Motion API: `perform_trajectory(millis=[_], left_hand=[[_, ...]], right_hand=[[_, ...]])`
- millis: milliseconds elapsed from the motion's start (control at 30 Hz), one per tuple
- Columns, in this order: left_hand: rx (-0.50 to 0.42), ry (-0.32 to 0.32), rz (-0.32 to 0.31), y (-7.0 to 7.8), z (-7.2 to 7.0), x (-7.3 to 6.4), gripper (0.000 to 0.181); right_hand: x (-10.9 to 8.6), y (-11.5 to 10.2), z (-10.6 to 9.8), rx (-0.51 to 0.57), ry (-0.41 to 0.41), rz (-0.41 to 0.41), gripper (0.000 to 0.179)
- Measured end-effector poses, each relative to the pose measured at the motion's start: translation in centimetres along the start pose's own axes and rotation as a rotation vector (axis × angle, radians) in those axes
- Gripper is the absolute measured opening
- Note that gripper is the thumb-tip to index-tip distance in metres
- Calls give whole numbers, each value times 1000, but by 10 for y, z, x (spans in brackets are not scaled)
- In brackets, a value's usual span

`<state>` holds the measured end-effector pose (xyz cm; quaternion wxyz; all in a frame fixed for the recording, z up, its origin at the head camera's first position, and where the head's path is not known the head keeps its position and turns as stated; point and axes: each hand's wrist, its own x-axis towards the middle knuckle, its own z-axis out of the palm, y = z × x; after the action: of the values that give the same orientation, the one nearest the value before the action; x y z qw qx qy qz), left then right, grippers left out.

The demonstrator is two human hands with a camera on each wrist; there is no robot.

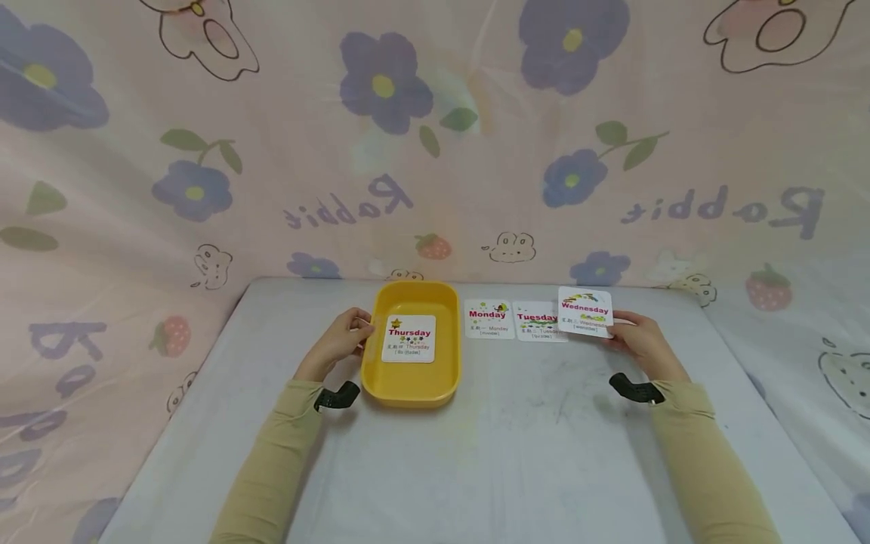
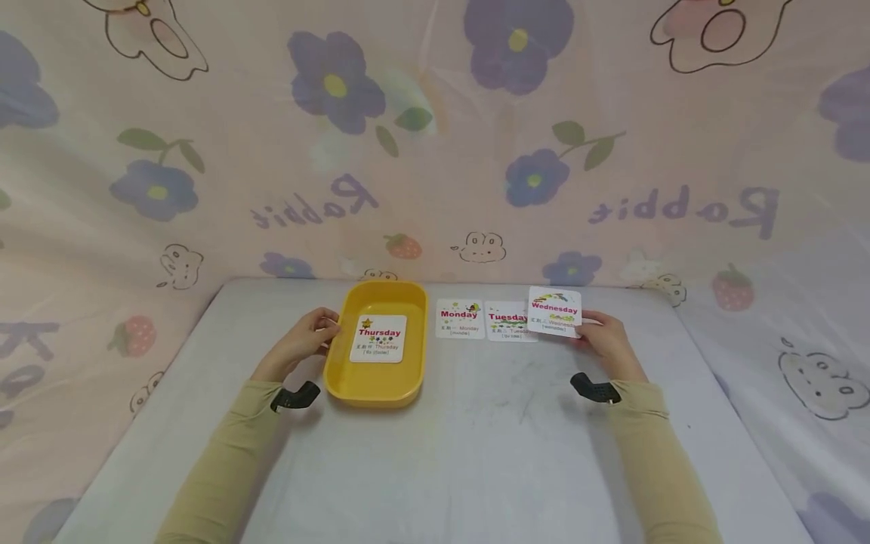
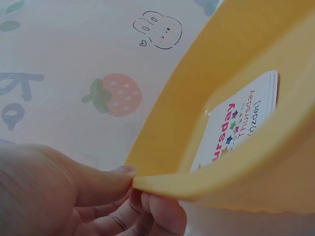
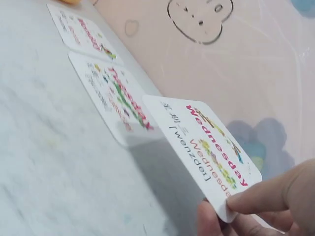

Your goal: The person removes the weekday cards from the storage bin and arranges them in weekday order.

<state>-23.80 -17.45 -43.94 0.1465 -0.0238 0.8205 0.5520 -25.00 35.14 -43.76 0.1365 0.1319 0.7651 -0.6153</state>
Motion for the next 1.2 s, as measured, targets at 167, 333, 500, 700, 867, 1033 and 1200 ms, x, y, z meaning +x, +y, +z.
perform_trajectory(millis=[167,333,500,700,867,1033,1200], left_hand=[[6,3,-7,0,0,2,25],[8,8,-15,1,-1,3,26],[10,-1,0,2,-1,3,26],[19,11,-23,-2,-1,1,24],[11,7,-27,-4,-1,-3,25],[1,-2,-24,-7,0,-5,25],[15,-12,-5,-4,0,-2,26]], right_hand=[[3,3,-13,8,30,18,62],[6,6,-22,-1,54,14,62],[8,15,-27,-41,74,33,60],[14,23,-19,-94,112,19,61],[18,26,-10,-216,167,-24,59],[15,26,-6,-312,217,-18,57],[11,22,-4,-419,278,-43,50]])
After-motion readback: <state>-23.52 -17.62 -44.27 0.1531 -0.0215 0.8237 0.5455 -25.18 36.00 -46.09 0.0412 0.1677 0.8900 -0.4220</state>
